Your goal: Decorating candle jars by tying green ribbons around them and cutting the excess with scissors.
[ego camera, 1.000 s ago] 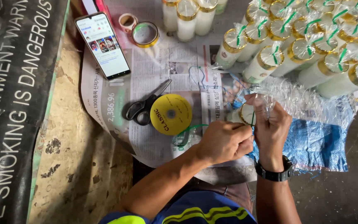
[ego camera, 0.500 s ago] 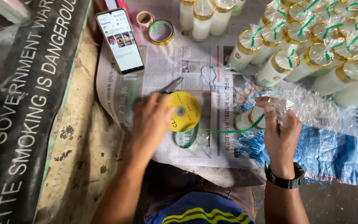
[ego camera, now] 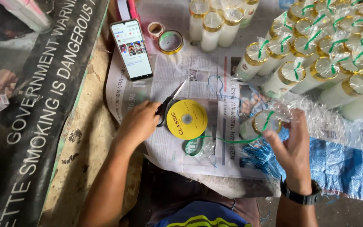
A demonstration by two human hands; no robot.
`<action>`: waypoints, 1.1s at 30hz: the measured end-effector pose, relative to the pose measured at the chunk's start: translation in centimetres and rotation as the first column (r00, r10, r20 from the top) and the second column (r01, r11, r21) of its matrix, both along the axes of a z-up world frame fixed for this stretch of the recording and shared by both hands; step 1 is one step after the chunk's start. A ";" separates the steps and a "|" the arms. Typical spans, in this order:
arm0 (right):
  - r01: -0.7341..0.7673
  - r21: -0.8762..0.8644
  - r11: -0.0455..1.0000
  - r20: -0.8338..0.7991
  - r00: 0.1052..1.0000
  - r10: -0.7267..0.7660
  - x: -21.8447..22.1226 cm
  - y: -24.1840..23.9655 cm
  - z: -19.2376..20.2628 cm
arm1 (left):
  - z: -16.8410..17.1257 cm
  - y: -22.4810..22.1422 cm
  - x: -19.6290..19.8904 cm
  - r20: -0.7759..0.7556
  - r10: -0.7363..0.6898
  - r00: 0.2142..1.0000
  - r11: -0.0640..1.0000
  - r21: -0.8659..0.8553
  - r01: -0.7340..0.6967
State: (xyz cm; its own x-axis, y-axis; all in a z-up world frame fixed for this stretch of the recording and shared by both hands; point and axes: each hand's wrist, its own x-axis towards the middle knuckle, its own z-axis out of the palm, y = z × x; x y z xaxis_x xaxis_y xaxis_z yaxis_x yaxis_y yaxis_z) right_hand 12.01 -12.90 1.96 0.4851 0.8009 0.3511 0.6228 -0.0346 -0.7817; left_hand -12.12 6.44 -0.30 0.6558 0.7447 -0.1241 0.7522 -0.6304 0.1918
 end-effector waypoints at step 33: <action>0.142 0.143 0.980 0.226 0.959 -0.172 -0.2 -1.2 -1.2 | 0.3 -10.0 4.8 0.757 -0.059 0.651 0.389 -0.583 0.713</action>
State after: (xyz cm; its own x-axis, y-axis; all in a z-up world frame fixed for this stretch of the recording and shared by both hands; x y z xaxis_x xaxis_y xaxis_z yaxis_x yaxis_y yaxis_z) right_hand 11.84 -14.08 0.72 0.4925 0.6645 0.5620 0.7843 -0.0589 -0.6176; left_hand -7.36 -3.60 -0.01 0.9903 0.1366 0.0251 -0.0096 -0.1131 0.9935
